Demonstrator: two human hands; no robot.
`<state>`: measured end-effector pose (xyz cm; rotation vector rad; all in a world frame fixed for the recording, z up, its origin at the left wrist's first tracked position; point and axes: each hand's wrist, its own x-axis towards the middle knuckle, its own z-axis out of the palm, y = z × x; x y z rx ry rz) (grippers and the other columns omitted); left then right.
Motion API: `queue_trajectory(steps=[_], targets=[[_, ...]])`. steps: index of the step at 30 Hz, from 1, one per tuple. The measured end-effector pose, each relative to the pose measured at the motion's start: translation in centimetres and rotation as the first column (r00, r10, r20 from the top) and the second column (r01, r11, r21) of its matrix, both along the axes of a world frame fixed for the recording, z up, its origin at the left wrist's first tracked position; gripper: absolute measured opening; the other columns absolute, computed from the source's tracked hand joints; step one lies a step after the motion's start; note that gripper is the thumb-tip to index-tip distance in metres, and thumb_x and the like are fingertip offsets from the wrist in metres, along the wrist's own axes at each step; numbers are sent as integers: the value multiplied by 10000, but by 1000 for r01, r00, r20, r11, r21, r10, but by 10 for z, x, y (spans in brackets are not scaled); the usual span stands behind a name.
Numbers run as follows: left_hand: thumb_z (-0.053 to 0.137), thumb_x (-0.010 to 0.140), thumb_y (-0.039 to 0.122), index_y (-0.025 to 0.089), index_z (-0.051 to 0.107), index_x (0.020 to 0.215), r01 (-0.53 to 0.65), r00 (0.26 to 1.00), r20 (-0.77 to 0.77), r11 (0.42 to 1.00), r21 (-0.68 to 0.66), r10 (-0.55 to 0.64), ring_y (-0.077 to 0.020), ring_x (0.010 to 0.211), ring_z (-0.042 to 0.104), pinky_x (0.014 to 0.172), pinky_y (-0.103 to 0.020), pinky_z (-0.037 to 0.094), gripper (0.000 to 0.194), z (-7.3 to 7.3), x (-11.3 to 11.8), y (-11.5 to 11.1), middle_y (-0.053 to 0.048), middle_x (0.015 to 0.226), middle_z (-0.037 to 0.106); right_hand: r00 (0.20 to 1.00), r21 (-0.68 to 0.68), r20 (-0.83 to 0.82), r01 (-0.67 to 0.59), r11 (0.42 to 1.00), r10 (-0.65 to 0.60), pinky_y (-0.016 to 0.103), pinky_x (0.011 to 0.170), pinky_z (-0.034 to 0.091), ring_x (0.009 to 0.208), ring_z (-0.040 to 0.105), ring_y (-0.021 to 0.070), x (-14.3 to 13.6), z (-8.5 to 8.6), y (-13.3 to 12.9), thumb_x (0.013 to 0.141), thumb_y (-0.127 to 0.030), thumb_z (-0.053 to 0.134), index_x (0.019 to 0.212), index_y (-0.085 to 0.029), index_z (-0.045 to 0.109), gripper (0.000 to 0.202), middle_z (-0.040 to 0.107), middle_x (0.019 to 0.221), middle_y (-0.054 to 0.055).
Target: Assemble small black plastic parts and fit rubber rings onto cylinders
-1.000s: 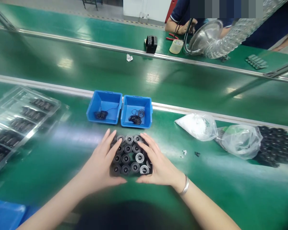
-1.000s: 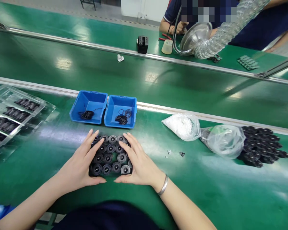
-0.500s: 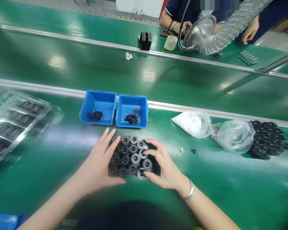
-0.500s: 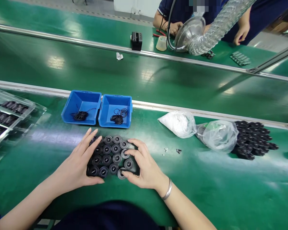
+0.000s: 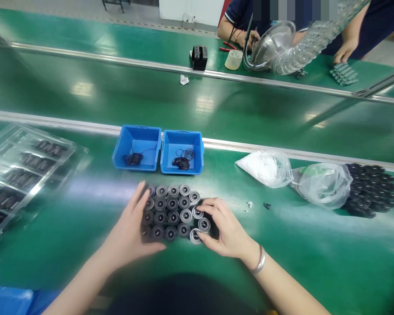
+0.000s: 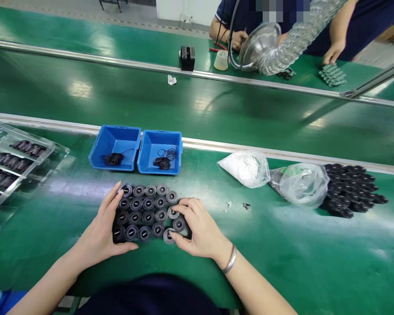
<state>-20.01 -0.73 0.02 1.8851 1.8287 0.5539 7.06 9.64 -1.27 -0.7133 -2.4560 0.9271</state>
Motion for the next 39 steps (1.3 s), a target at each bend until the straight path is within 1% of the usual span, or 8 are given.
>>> queue_trajectory(steps=[3, 6, 9, 15, 21, 31, 36, 39], targets=[[784, 647, 445, 241, -26, 1499, -1, 1000, -17, 1000, 6, 1, -377, 1425, 175, 1077, -558, 343, 1193, 0, 1, 1, -163, 1582, 15, 1000, 13, -4, -6, 1000, 6, 484, 941, 427, 1114, 463, 287, 1, 0, -2, 791, -343, 648, 1320, -185, 375, 616, 461, 1205, 137], [778, 657, 441, 234, -28, 1498, 0, 1000, -19, 1000, 23, 1, -364, 1428, 171, 1087, -548, 335, 1183, -1, 0, 0, -161, 1582, 21, 1000, 24, -3, 20, 1000, -20, 493, 952, 423, 1138, 446, 303, 4, 0, -6, 744, -420, 703, 1340, -173, 340, 740, 434, 1223, 151], [774, 660, 449, 235, -34, 1498, -4, 1000, -15, 999, 31, 4, -359, 1427, 178, 1086, -542, 342, 1183, -2, -1, -2, -158, 1581, 32, 999, 37, 14, 37, 999, -38, 491, 934, 435, 1122, 450, 309, 9, -1, -10, 705, -480, 736, 1316, -162, 350, 790, 431, 1204, 159], [770, 658, 476, 250, -25, 1499, -10, 1000, -18, 1000, 28, 10, -372, 1417, 205, 1073, -550, 359, 1179, -3, -1, -2, -148, 1582, 42, 999, 109, 45, 24, 994, -29, 444, 878, 458, 1064, 487, 277, 14, -3, -15, 775, -405, 694, 1196, -180, 454, 534, 466, 1146, 136], [771, 662, 459, 252, -27, 1498, -4, 1000, -13, 999, 35, 4, -357, 1422, 195, 1088, -550, 338, 1173, -3, -1, 0, -142, 1582, 48, 996, 170, 85, 27, 985, -42, 418, 824, 470, 993, 501, 256, 11, -2, -16, 816, -371, 665, 1129, -193, 516, 390, 475, 1082, 118], [776, 654, 464, 265, -51, 1496, -9, 1000, 1, 999, 33, 9, -355, 1417, 211, 1080, -556, 346, 1196, -4, -2, -2, -132, 1583, 49, 995, 163, 67, 65, 984, -77, 404, 818, 488, 966, 507, 231, 13, -8, -18, 858, -295, 644, 1127, -178, 474, 339, 501, 1060, 110], [781, 650, 463, 265, -39, 1496, -8, 999, 32, 999, 31, 7, -352, 1422, 196, 1090, -557, 332, 1195, -4, -4, -2, -136, 1582, 52, 996, 102, 83, 32, 994, -41, 414, 827, 507, 994, 525, 240, 23, -3, -10, 860, -243, 615, 1152, -185, 470, 332, 505, 1087, 115], [790, 639, 464, 258, -36, 1496, -11, 999, 48, 999, 35, 9, -350, 1425, 186, 1099, -552, 321, 1208, -5, -5, -2, -142, 1581, 57, 994, 91, 77, 69, 994, -76, 421, 845, 515, 1016, 534, 239, 28, 1, -1, 883, -198, 565, 1206, -193, 450, 344, 506, 1102, 118]])
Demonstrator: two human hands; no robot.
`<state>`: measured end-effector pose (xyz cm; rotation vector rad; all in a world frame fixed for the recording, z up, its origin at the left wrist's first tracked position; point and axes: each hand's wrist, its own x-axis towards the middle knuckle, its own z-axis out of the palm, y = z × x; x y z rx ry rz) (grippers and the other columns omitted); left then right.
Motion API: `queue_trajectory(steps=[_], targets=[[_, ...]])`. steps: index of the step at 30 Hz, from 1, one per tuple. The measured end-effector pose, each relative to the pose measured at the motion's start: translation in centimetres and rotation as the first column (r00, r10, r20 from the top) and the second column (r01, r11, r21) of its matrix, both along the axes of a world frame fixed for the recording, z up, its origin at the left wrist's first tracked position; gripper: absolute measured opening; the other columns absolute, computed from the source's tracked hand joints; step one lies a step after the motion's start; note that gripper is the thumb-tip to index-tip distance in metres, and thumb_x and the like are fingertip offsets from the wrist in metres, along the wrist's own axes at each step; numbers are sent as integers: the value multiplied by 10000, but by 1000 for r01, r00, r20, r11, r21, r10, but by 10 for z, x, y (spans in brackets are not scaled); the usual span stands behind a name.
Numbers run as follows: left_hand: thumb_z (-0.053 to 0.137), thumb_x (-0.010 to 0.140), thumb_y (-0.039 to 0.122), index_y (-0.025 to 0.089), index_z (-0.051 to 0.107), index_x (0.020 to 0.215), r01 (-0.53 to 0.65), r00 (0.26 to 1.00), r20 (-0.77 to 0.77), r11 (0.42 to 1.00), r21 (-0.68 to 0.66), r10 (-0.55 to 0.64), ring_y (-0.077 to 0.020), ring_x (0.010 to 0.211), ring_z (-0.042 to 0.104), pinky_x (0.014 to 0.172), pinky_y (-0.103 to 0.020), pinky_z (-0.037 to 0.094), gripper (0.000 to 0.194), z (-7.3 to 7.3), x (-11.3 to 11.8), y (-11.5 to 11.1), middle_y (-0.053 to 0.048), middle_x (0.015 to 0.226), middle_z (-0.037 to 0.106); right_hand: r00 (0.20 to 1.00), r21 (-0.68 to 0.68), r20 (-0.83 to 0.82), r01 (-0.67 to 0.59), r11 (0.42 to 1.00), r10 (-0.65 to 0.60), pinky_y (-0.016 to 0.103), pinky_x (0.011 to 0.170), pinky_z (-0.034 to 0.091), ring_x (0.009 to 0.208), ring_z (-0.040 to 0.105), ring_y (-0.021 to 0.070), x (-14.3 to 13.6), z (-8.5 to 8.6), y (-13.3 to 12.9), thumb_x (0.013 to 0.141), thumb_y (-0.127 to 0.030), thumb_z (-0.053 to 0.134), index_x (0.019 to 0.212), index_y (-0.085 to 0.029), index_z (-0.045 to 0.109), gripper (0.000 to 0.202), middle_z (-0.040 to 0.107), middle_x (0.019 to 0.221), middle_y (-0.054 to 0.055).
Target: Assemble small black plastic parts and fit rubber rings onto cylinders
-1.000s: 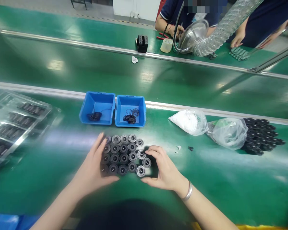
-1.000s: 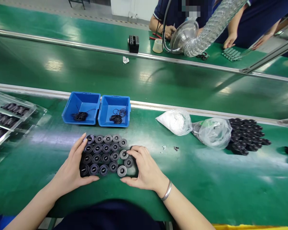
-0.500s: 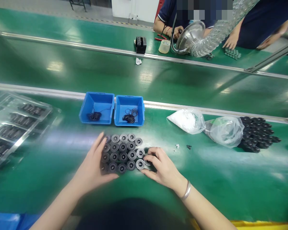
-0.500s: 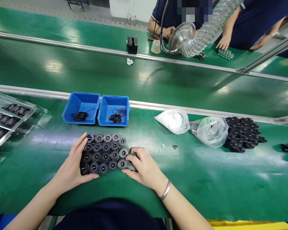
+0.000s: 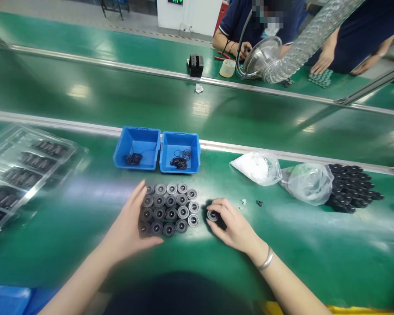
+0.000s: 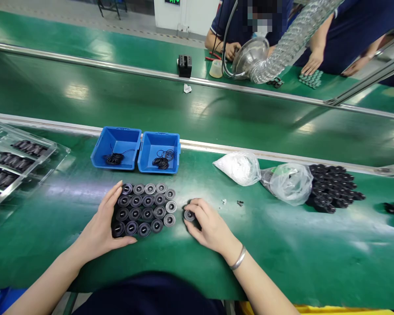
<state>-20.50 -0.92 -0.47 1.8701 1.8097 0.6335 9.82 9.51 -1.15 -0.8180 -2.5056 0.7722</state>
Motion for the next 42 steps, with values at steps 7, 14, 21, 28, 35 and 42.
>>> queue_trajectory(steps=[7, 14, 21, 28, 35, 42], targets=[[800, 630, 450, 261, -40, 1496, 16, 1000, 8, 1000, 24, -16, -373, 1420, 184, 1091, -581, 313, 1221, 1, 0, 1, -162, 1574, 83, 992, 60, -31, 120, 991, -118, 464, 969, 479, 1112, 525, 237, -27, 4, 32, 943, -181, 473, 1259, -209, 438, 319, 533, 1168, 119], [800, 630, 453, 267, -52, 1495, 13, 1000, 11, 1000, 1, -13, -367, 1421, 187, 1095, -570, 316, 1228, 2, 0, 2, -155, 1577, 74, 999, 38, -37, -25, 999, 26, 494, 1027, 437, 1178, 503, 227, -51, 9, 50, 951, -128, 380, 1304, -209, 423, 365, 540, 1244, 103], [791, 633, 480, 249, -67, 1494, 11, 1000, 6, 1000, -7, -11, -357, 1430, 161, 1110, -557, 300, 1238, 1, -1, 2, -157, 1578, 71, 1000, -73, -17, 23, 997, -24, 462, 953, 482, 1066, 557, 217, -40, 16, 45, 947, -160, 396, 1331, -215, 410, 388, 577, 1176, 98], [798, 610, 505, 231, -47, 1495, 44, 999, -4, 999, 32, -44, -362, 1433, 143, 1112, -575, 277, 1255, 0, 0, 9, -181, 1573, 57, 985, -114, -72, -167, 979, 159, 515, 1120, 306, 1354, 319, 289, -50, 26, 36, 843, -447, 623, 1436, -187, 265, 740, 359, 1452, 140], [816, 555, 545, 245, -65, 1496, 6, 998, 67, 1000, -2, -6, -390, 1437, 84, 1112, -600, 254, 1324, 15, -22, 6, -179, 1579, -1, 995, -100, -49, -90, 991, 86, 518, 1121, 307, 1366, 308, 292, -43, 29, 36, 857, -428, 608, 1447, -202, 245, 728, 337, 1466, 142], [776, 534, 633, 247, 53, 1505, 257, 964, -69, 967, 4, -256, -401, 1432, 109, 1117, -612, 229, 1271, 30, -26, 29, -178, 1582, 46, 976, 27, 38, -213, 977, 212, 565, 1117, 277, 1400, 217, 353, -44, 31, 30, 676, -666, 683, 1471, -175, 216, 1045, 252, 1510, 180]])
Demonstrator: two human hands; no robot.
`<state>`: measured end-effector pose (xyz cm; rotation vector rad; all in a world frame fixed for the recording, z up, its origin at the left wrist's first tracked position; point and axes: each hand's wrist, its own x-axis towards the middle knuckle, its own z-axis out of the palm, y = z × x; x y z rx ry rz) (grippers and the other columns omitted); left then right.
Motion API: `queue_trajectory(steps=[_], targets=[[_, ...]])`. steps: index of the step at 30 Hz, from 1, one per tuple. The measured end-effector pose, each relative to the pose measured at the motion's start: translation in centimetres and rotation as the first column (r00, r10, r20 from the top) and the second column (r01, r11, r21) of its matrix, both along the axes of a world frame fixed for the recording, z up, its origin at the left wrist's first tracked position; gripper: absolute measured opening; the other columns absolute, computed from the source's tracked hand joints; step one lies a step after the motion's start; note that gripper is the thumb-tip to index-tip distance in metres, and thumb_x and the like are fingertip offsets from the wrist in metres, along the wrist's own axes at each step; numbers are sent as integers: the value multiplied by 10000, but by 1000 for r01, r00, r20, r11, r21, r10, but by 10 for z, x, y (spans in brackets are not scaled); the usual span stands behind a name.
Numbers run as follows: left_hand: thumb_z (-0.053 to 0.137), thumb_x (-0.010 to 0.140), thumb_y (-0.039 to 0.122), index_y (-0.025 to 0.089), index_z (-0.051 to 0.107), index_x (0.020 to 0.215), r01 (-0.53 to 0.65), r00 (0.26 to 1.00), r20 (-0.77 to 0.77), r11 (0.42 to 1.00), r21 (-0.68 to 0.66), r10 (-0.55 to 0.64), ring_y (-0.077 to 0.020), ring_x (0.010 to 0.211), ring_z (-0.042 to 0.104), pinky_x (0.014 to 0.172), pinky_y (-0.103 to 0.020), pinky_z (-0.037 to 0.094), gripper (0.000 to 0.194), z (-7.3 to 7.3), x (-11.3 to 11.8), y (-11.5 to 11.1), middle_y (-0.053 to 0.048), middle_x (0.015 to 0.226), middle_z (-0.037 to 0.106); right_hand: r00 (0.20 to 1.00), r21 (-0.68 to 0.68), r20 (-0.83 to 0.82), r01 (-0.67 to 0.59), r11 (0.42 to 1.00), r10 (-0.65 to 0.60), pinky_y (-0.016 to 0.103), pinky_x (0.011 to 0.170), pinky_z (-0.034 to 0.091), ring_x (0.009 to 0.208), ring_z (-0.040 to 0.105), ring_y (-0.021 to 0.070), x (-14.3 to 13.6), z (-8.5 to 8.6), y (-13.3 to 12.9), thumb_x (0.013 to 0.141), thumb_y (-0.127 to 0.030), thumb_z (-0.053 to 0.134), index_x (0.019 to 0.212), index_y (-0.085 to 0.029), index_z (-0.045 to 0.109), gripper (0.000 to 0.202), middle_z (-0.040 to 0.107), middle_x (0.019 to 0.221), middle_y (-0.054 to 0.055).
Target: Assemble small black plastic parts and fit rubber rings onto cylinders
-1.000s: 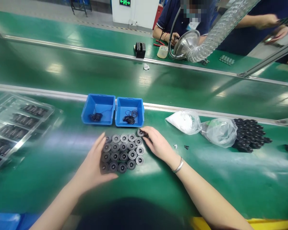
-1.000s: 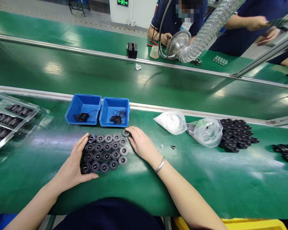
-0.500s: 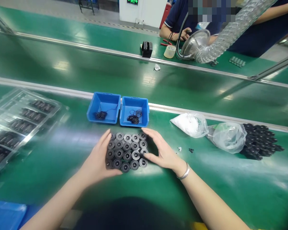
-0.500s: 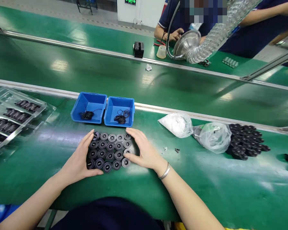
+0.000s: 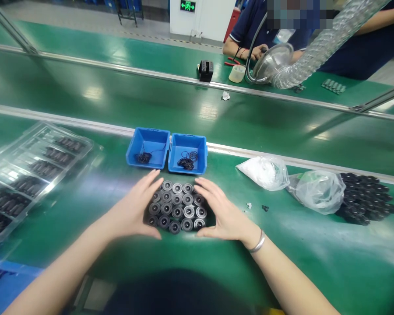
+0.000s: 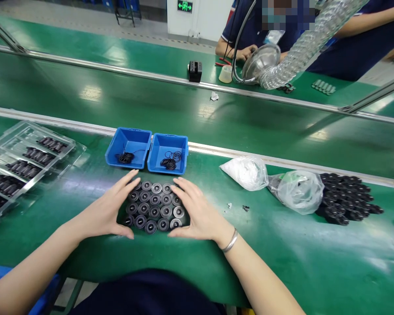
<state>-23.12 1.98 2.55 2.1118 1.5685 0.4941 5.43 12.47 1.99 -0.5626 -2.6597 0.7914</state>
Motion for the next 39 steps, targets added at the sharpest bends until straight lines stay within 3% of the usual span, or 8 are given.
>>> queue_trajectory(steps=[4, 8, 15, 23, 27, 32, 35, 39], targets=[[733, 503, 710, 194, 72, 1507, 121, 988, -95, 993, 16, -119, -406, 1435, 38, 1128, -637, 131, 1308, 0, 17, 9, -202, 1576, 42, 994, 109, 86, -77, 991, 68, 607, 1126, 188, 1423, 108, 375, -12, -3, -7, 641, -745, 638, 1486, -130, 184, 1140, 181, 1535, 206], [738, 512, 699, 194, 97, 1506, 96, 987, -129, 995, 3, -95, -403, 1436, 49, 1132, -634, 124, 1286, -3, 29, 5, -187, 1579, 65, 990, 156, 123, -93, 983, 74, 603, 1128, 174, 1427, 89, 369, -19, -4, -8, 665, -738, 625, 1482, -116, 203, 1110, 172, 1537, 209], [772, 578, 574, 210, 159, 1496, 39, 996, -75, 999, 2, -38, -399, 1427, 128, 1107, -628, 249, 1162, -6, 36, -1, -183, 1561, 162, 993, 164, 95, -91, 982, 76, 591, 1120, 227, 1413, 171, 348, -20, -5, -11, 714, -633, 652, 1466, -129, 250, 990, 223, 1522, 201], [746, 646, 490, 221, 171, 1493, 59, 995, -80, 998, -35, -61, -371, 1439, 101, 1125, -613, 230, 1059, -4, 51, -11, -155, 1569, 157, 989, 118, 130, -82, 990, 66, 573, 1146, 181, 1419, 154, 333, -7, -7, -28, 751, -609, 634, 1470, -129, 238, 951, 209, 1531, 181], [775, 595, 538, 238, 131, 1501, 50, 998, -37, 997, -63, -52, -390, 1439, 74, 1124, -622, 216, 1151, 1, 50, -17, -148, 1582, 98, 993, 53, 113, -20, 998, 13, 574, 1146, 182, 1425, 125, 349, 8, 0, -31, 714, -692, 621, 1486, -137, 191, 1044, 172, 1543, 175], [778, 640, 486, 266, 25, 1507, -120, 990, 62, 987, -105, 127, -392, 1439, 65, 1108, -604, 265, 1168, 2, 25, -30, -122, 1592, -10, 981, -48, 52, 190, 981, -188, 557, 1152, 185, 1432, 99, 340, 48, 9, -30, 768, -630, 619, 1503, -172, 125, 996, 111, 1562, 142], [772, 656, 493, 269, -37, 1504, -187, 959, 181, 968, -168, 216, -404, 1436, 57, 1110, -621, 233, 1193, -8, 20, -40, -123, 1592, -34, 960, -176, 39, 280, 944, -277, 554, 1162, 154, 1437, 86, 328, 63, 0, -40, 800, -618, 591, 1509, -202, 90, 963, 74, 1574, 109], [673, 665, 659, 261, -73, 1502, -198, 853, 435, 950, -241, 289, -403, 1438, -11, 1138, -613, 143, 1190, -24, 37, -50, -97, 1593, -87, 939, -453, -32, 291, 842, -342, 510, 1179, 135, 1446, 57, 288, 54, -18, -70, 861, -639, 469, 1512, -229, -8, 905, 8, 1584, 63]])
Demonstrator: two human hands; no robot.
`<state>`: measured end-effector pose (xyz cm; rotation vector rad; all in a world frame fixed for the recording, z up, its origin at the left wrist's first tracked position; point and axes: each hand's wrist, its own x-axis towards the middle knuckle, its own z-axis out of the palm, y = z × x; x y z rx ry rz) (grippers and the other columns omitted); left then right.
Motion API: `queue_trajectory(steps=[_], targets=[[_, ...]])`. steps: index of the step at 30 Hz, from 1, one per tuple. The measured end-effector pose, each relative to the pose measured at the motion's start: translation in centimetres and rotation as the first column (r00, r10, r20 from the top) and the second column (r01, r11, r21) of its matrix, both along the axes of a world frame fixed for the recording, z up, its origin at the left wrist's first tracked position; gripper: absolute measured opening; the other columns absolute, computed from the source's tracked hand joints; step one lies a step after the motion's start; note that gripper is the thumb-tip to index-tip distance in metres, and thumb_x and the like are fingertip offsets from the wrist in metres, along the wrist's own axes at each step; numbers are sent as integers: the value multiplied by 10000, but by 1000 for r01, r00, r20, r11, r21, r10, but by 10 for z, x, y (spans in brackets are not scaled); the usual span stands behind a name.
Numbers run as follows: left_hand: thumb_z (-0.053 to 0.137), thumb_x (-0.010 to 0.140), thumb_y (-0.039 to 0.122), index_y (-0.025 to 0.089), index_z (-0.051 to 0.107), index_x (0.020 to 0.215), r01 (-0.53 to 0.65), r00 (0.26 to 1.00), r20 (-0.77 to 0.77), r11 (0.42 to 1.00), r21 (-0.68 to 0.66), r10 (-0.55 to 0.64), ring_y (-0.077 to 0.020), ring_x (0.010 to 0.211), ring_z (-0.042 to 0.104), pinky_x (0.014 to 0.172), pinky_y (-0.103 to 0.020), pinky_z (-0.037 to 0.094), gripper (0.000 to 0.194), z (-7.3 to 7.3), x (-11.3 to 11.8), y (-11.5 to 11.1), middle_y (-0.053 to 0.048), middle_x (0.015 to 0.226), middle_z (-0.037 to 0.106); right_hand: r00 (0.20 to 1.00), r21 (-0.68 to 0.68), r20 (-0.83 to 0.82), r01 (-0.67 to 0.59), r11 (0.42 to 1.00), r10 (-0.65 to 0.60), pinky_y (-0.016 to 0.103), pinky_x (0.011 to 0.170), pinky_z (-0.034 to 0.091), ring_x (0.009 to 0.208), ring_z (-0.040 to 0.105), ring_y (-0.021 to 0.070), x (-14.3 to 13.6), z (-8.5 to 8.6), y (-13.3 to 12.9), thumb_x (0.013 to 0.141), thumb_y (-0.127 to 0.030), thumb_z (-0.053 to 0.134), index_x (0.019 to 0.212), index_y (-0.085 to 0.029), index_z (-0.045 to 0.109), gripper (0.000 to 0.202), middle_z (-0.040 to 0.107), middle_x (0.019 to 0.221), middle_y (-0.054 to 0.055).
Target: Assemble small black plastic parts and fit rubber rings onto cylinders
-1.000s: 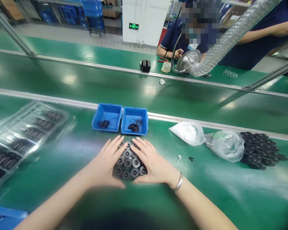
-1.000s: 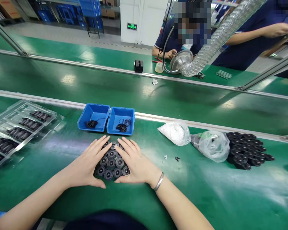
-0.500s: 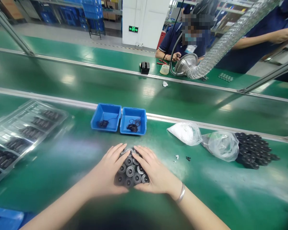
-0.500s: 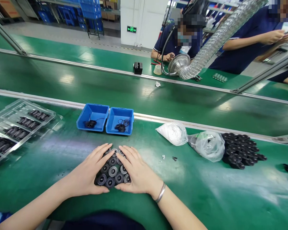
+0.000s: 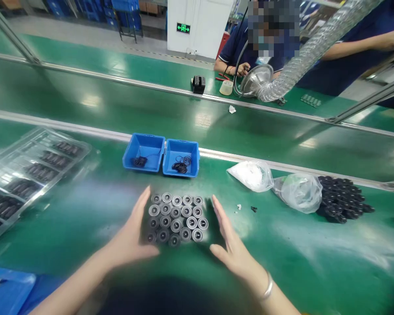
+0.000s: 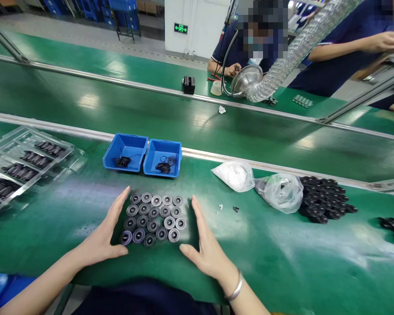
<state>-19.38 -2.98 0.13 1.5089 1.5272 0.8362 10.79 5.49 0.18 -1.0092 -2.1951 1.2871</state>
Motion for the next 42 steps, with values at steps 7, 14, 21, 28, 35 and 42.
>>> queue_trajectory(steps=[7, 14, 21, 28, 35, 42], targets=[[296, 873, 677, 238, 1, 1510, -153, 904, 409, 987, 44, 122, -293, 1458, -19, 1188, -486, 59, 827, -1, 36, 6, -39, 1603, -28, 967, -185, -245, 28, 982, -73, 478, 1190, 109, 1449, 2, 243, -35, -8, -26, 928, -549, 410, 1501, -290, -67, 789, -60, 1582, -7], [240, 913, 625, 214, 90, 1507, -197, 925, 339, 979, 50, 169, -273, 1461, 19, 1189, -487, 68, 737, -7, 26, 12, -51, 1602, 36, 934, -242, -331, 55, 969, -135, 459, 1196, 55, 1450, -11, 213, -34, -13, -14, 941, -491, 437, 1502, -316, 0, 733, -39, 1583, -27], [571, 861, 407, 282, 279, 1453, -26, 991, -128, 993, 113, 41, -308, 1442, 158, 1156, -547, 188, 672, 5, 12, 39, -74, 1557, 245, 934, -247, -335, 41, 968, -125, 450, 1198, 78, 1450, 22, 193, -36, -12, -2, 961, -410, 435, 1498, -327, 56, 662, 12, 1584, -28], [549, 870, 413, 265, 391, 1386, -6, 987, -159, 998, 68, 16, -317, 1408, 265, 1143, -559, 231, 560, -3, 7, 46, -80, 1484, 396, 905, -275, -399, 36, 961, -149, 434, 1209, 87, 1449, 70, 184, -37, -11, -2, 969, -351, 439, 1484, -326, 157, 588, 95, 1578, -29], [476, 909, 417, 255, 384, 1384, -28, 993, -111, 997, 75, 37, -289, 1396, 295, 1152, -524, 229, 510, -3, 12, 46, -71, 1424, 473, 909, -273, -388, 45, 961, -153, 441, 1210, 95, 1446, 101, 189, -37, -12, -3, 971, -344, 441, 1479, -331, 181, 571, 130, 1573, -25], [443, 885, 570, 251, 311, 1435, 54, 997, -65, 981, 186, -42, -299, 1416, 232, 1156, -505, 218, 650, -1, 2, 37, -106, 1518, 304, 913, -247, -382, 49, 968, -144, 445, 1205, 100, 1446, 96, 196, -35, -14, -5, 971, -365, 434, 1480, -345, 177, 571, 116, 1577, -26]])
